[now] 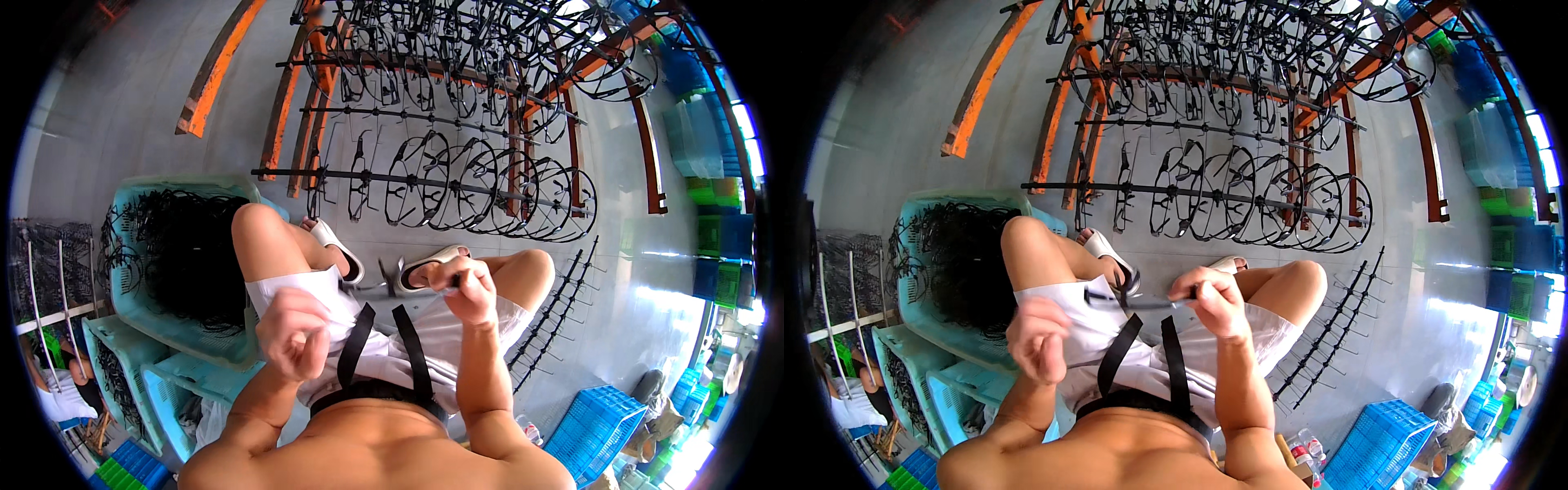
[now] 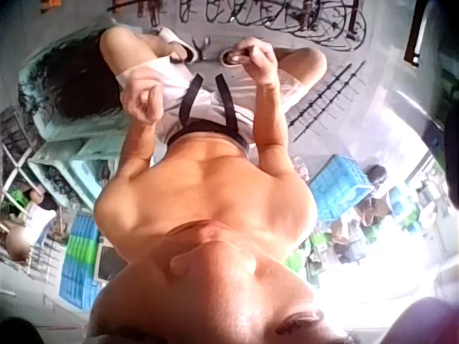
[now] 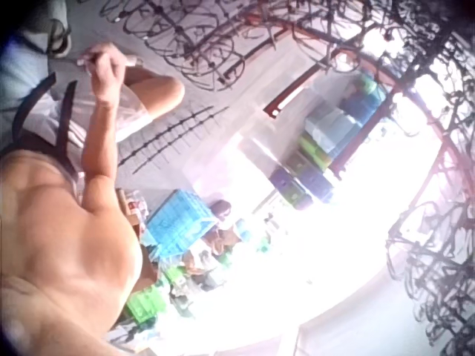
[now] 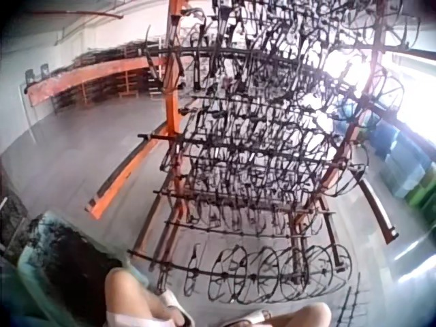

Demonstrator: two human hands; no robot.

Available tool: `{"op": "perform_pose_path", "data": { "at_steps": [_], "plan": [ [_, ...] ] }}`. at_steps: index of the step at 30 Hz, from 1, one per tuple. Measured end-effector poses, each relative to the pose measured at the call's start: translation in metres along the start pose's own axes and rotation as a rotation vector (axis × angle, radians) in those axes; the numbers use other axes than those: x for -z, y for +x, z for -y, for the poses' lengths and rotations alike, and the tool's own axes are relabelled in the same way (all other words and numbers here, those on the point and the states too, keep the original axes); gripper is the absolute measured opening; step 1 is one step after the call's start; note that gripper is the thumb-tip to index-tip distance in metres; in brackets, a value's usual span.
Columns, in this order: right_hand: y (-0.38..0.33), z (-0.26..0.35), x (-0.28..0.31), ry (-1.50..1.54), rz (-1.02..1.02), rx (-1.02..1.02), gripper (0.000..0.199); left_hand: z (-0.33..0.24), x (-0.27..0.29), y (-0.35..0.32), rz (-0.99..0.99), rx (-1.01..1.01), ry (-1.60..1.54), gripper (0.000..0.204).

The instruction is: The person sits on the floor and repeatedly picks up black wire loops from a basket. They attach each loop to a horizontal metal rod on a large orange rack using pliers to secure them in place.

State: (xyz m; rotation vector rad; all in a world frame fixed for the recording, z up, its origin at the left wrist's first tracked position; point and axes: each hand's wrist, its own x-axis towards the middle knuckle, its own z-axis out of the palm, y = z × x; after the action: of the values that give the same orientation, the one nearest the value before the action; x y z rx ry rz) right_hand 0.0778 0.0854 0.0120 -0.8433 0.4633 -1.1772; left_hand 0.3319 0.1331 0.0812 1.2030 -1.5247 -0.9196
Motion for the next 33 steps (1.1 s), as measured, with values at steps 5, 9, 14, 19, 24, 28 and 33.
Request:
{"op": "perform_pose_path", "data": {
  "at_steps": [5,9,14,19,24,28,33],
  "plan": [
    [0.018,0.021,0.007,-0.118,0.073,-0.057,0.043,0.023,-0.008,0.020,0.828,0.307,-0.856,0.052],
    [0.017,0.014,-0.018,-1.083,-0.240,0.229,0.028,0.012,0.002,0.008,0.747,0.329,-0.562,0.027],
    [-0.011,-0.015,-0.094,-0.139,-0.349,-0.095,0.033,0.018,-0.020,0.017,0.415,-0.213,0.073,0.020],
    [0.026,0.004,-0.096,-0.031,-0.461,0.100,0.019,0.054,-0.014,0.048,0.040,-0.366,0.248,0.031],
    [0.081,-0.017,-0.068,-0.365,-0.579,0.003,0.020,0.091,-0.006,0.084,-0.049,0.009,0.532,0.028],
    [0.112,-0.065,-0.040,-0.515,-0.597,-0.094,0.026,0.102,-0.002,0.087,-0.012,-0.050,0.602,0.015],
    [0.137,-0.085,-0.032,-0.385,-0.682,-0.138,0.029,0.108,-0.003,0.079,0.018,0.008,0.523,0.010]
  ]
}}
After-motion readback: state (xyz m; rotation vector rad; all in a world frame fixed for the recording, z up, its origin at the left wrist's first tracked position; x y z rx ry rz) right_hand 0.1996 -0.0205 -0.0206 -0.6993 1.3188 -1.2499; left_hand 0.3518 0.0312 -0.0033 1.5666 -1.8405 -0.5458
